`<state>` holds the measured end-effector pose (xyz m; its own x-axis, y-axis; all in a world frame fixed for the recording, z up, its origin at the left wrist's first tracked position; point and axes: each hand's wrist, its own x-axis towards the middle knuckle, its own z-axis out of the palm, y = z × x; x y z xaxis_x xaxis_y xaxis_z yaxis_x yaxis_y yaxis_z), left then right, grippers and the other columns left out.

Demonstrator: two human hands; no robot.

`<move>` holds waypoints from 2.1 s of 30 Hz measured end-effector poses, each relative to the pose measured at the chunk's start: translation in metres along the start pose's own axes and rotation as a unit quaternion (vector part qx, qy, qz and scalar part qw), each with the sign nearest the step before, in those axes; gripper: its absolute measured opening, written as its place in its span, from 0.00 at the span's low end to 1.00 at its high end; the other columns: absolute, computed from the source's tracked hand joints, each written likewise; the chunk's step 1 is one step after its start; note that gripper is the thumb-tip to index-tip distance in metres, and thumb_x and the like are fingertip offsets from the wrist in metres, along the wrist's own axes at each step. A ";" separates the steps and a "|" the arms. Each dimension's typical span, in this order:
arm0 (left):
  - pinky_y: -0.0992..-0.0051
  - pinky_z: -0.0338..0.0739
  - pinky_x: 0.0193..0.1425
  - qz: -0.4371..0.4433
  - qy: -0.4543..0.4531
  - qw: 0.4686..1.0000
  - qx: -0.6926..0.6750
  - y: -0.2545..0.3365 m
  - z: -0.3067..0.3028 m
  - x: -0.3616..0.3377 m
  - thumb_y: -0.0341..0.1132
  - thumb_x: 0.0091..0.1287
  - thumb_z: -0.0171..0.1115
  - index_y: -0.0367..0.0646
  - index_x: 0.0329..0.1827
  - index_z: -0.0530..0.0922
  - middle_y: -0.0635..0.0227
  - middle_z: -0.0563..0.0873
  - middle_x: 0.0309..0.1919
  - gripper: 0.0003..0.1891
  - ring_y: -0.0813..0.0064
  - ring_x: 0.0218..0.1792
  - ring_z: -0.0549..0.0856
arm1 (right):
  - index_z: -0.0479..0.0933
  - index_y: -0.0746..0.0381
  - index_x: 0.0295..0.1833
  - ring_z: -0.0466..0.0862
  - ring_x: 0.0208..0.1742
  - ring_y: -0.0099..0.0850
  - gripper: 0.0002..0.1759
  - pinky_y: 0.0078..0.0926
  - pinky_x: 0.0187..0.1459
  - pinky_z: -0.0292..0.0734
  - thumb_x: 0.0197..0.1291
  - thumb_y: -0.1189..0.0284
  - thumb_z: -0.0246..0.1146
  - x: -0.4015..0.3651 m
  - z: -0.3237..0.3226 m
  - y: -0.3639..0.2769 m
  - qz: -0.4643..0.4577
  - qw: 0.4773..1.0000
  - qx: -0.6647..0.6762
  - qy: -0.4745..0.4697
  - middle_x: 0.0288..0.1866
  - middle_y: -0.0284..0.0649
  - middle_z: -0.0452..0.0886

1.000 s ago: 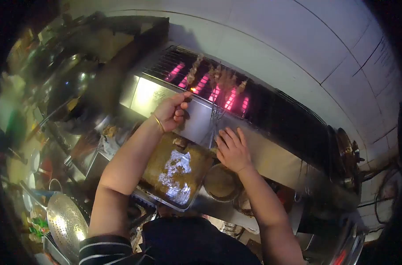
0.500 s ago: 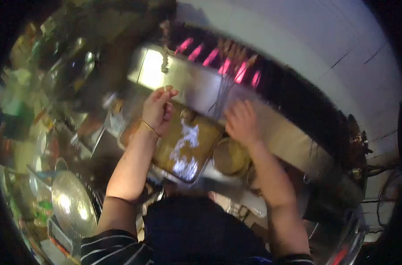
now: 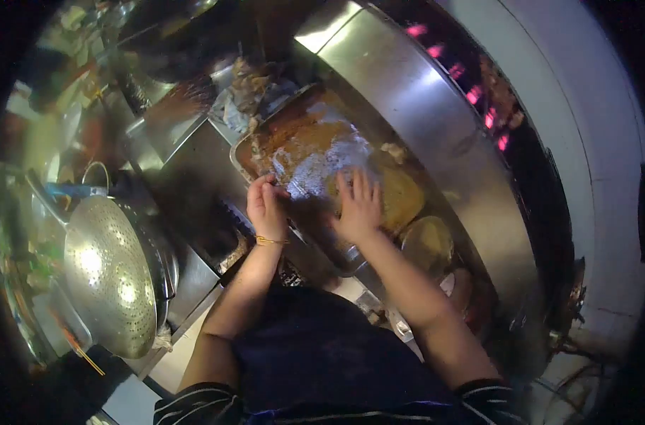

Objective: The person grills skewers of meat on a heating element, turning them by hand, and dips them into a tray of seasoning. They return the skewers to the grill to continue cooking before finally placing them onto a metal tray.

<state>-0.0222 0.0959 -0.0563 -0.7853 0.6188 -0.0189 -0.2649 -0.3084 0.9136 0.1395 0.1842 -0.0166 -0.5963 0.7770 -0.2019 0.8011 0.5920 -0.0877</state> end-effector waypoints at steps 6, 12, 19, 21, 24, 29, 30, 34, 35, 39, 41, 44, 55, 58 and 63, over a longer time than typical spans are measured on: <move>0.80 0.76 0.39 0.012 0.024 0.998 0.048 0.001 0.003 -0.001 0.33 0.75 0.49 0.39 0.51 0.73 0.68 0.80 0.37 0.09 0.82 0.32 0.79 | 0.59 0.57 0.73 0.54 0.77 0.48 0.40 0.51 0.74 0.45 0.57 0.57 0.63 0.113 0.015 -0.014 -0.037 0.974 0.115 0.190 0.76 0.52 0.56; 0.83 0.73 0.34 -0.015 0.032 0.997 0.072 0.001 0.000 -0.002 0.32 0.75 0.50 0.36 0.50 0.74 0.71 0.80 0.33 0.09 0.84 0.29 0.79 | 0.68 0.56 0.67 0.63 0.73 0.47 0.29 0.46 0.73 0.53 0.57 0.68 0.60 0.134 0.064 -0.064 -0.289 0.917 0.196 0.193 0.69 0.48 0.68; 0.83 0.72 0.33 -0.006 0.003 0.998 0.056 0.001 0.002 0.002 0.33 0.75 0.50 0.37 0.50 0.74 0.72 0.80 0.30 0.09 0.85 0.28 0.78 | 0.73 0.61 0.59 0.67 0.71 0.41 0.22 0.43 0.71 0.59 0.58 0.72 0.57 0.018 0.045 -0.039 -0.305 0.930 0.195 0.069 0.67 0.44 0.71; 0.83 0.72 0.32 -0.008 0.000 0.998 0.058 0.001 0.001 0.003 0.34 0.75 0.50 0.38 0.50 0.74 0.72 0.80 0.29 0.09 0.85 0.28 0.77 | 0.74 0.63 0.57 0.67 0.70 0.40 0.21 0.43 0.71 0.59 0.57 0.69 0.58 -0.021 0.038 -0.020 -0.279 0.941 0.187 0.030 0.66 0.43 0.72; 0.82 0.73 0.33 -0.017 -0.007 0.998 0.066 0.001 -0.001 0.003 0.35 0.75 0.50 0.39 0.50 0.74 0.72 0.80 0.29 0.09 0.84 0.28 0.78 | 0.75 0.64 0.56 0.68 0.69 0.39 0.24 0.42 0.70 0.61 0.54 0.64 0.63 -0.073 0.029 0.000 -0.234 0.955 0.180 -0.025 0.64 0.41 0.73; 0.80 0.75 0.34 0.013 -0.035 0.989 0.140 -0.011 -0.012 0.009 0.35 0.74 0.53 0.38 0.49 0.75 0.70 0.80 0.32 0.10 0.82 0.29 0.80 | 0.79 0.57 0.39 0.77 0.50 0.34 0.18 0.36 0.51 0.72 0.47 0.57 0.68 -0.105 0.015 0.015 -0.236 0.969 0.074 0.019 0.46 0.35 0.80; 0.80 0.75 0.34 0.025 -0.038 0.988 0.145 -0.014 -0.014 0.009 0.35 0.74 0.53 0.38 0.48 0.75 0.70 0.81 0.32 0.10 0.82 0.29 0.80 | 0.80 0.56 0.34 0.78 0.47 0.33 0.15 0.36 0.48 0.72 0.47 0.56 0.68 -0.105 0.019 0.018 -0.245 0.968 0.058 0.006 0.43 0.34 0.81; 0.80 0.74 0.37 -0.131 -0.119 0.974 0.142 0.030 -0.018 -0.035 0.35 0.74 0.52 0.38 0.47 0.76 0.70 0.82 0.30 0.09 0.80 0.31 0.81 | 0.75 0.55 0.22 0.77 0.34 0.35 0.16 0.37 0.36 0.70 0.53 0.56 0.64 -0.093 0.029 0.011 -0.231 0.963 0.108 0.081 0.29 0.34 0.78; 0.80 0.74 0.37 -0.174 -0.141 0.964 0.141 0.039 -0.021 -0.054 0.34 0.74 0.52 0.38 0.47 0.76 0.69 0.82 0.29 0.09 0.79 0.31 0.82 | 0.74 0.55 0.21 0.75 0.29 0.35 0.18 0.37 0.33 0.68 0.56 0.56 0.63 -0.091 0.039 0.010 -0.218 0.961 0.128 0.108 0.25 0.35 0.77; 0.80 0.73 0.29 -0.394 -0.127 0.910 -0.024 0.035 -0.035 -0.113 0.35 0.73 0.53 0.40 0.47 0.76 0.68 0.82 0.27 0.08 0.79 0.27 0.81 | 0.70 0.56 0.17 0.65 0.18 0.31 0.26 0.35 0.24 0.61 0.67 0.55 0.54 -0.069 0.044 0.019 0.057 0.885 0.461 0.023 0.16 0.36 0.70; 0.81 0.72 0.26 -0.448 -0.113 0.886 -0.042 0.036 -0.034 -0.122 0.35 0.73 0.54 0.42 0.47 0.77 0.67 0.83 0.27 0.08 0.80 0.24 0.80 | 0.72 0.56 0.25 0.65 0.21 0.21 0.25 0.29 0.22 0.57 0.70 0.50 0.50 -0.048 -0.012 0.016 0.210 0.707 0.675 -0.031 0.20 0.28 0.70; 0.81 0.69 0.22 -0.507 -0.115 0.852 -0.061 0.040 -0.026 -0.121 0.34 0.71 0.55 0.44 0.48 0.77 0.65 0.85 0.28 0.07 0.81 0.21 0.79 | 0.75 0.56 0.43 0.75 0.30 0.21 0.12 0.20 0.26 0.69 0.68 0.58 0.58 -0.023 -0.054 0.007 0.299 0.614 0.710 -0.169 0.34 0.31 0.79; 0.85 0.65 0.16 -0.568 -0.140 0.795 -0.161 0.040 -0.024 -0.109 0.35 0.67 0.61 0.43 0.53 0.76 0.64 0.87 0.39 0.14 0.83 0.21 0.79 | 0.74 0.62 0.56 0.82 0.45 0.32 0.16 0.30 0.48 0.79 0.65 0.69 0.61 -0.003 -0.070 0.025 0.246 0.661 0.693 -0.150 0.48 0.40 0.81; 0.84 0.65 0.17 -0.578 -0.143 0.791 -0.141 0.048 -0.021 -0.106 0.34 0.66 0.62 0.43 0.54 0.77 0.65 0.86 0.40 0.14 0.81 0.24 0.79 | 0.73 0.64 0.58 0.83 0.47 0.32 0.18 0.31 0.48 0.79 0.66 0.69 0.60 0.003 -0.077 0.031 0.226 0.647 0.722 -0.096 0.50 0.42 0.81; 0.83 0.66 0.19 -0.602 -0.144 0.774 -0.134 0.038 -0.023 -0.107 0.35 0.66 0.64 0.45 0.53 0.78 0.66 0.86 0.41 0.14 0.81 0.26 0.79 | 0.72 0.65 0.59 0.83 0.48 0.36 0.17 0.36 0.48 0.81 0.68 0.71 0.58 -0.007 -0.084 0.025 0.277 0.653 0.703 -0.057 0.51 0.44 0.81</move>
<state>0.0394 0.0013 -0.0288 0.2676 0.6975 -0.6647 -0.8442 0.5022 0.1872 0.1596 0.2117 0.0648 -0.2524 0.7195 -0.6470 0.1956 -0.6169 -0.7624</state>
